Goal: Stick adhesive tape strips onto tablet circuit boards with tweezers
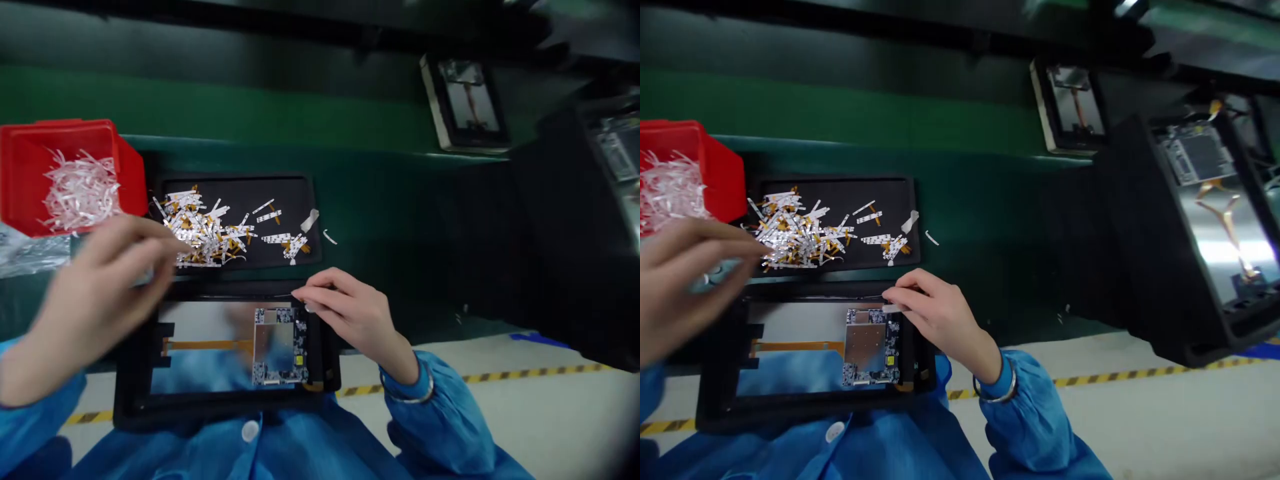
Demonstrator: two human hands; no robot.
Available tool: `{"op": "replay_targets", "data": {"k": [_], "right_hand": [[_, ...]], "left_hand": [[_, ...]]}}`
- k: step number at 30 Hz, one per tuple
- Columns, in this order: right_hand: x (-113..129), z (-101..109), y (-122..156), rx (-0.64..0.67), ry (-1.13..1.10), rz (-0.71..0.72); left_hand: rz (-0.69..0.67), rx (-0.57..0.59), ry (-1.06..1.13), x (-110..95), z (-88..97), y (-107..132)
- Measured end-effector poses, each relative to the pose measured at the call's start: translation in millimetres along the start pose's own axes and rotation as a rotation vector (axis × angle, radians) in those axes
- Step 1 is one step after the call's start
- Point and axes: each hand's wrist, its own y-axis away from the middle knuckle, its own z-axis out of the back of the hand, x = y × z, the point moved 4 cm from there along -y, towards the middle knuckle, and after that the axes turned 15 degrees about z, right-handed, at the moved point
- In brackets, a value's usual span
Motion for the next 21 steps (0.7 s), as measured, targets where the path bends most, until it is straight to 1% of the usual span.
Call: {"op": "replay_targets", "data": {"k": [1,2,3,4,5,7,10,13,15,18,21], "right_hand": [[1.7,-1.1,0.1,0.034,0.028,0.006],[3.0,-2.1,0.1,0.055,0.052,0.009],[4.2,-2.9,-0.1,0.063,0.070,0.014],[5.2,-3.8,-0.6,0.066,0.082,0.021],[6.0,-4.8,-1.2,0.063,0.092,0.030],[7.5,-6.6,-2.6,0.058,0.097,0.058],[7.5,-7.5,-3.2,0.048,0.077,0.064],[5.4,-8.2,-1.7,0.070,0.061,0.033],[5.3,-8.8,-1.2,0.083,0.073,0.046],[6.9,-9.1,-2.4,0.113,0.100,0.068],[7.5,-5.8,-5.4,0.184,0.084,-0.001]], "left_hand": [[-0.142,0.026,0.007,-16.3,-12.8,-4.2],[-0.227,0.048,0.041,-29.2,-24.3,-6.5],[-0.284,0.080,0.067,-39.1,-34.8,-7.0],[-0.312,0.114,0.108,-45.8,-43.6,-6.4],[-0.309,0.139,0.137,-49.3,-50.5,-5.4],[-0.284,0.179,0.170,-50.6,-59.8,-2.7],[-0.248,0.205,0.220,-46.9,-64.1,-0.8],[-0.214,0.197,0.270,-44.6,-62.9,-2.6],[-0.212,0.209,0.285,-45.3,-62.6,-4.3],[-0.266,0.228,0.267,-48.4,-63.9,-5.0],[-0.337,0.235,0.225,-50.8,-67.8,-2.8]]}}
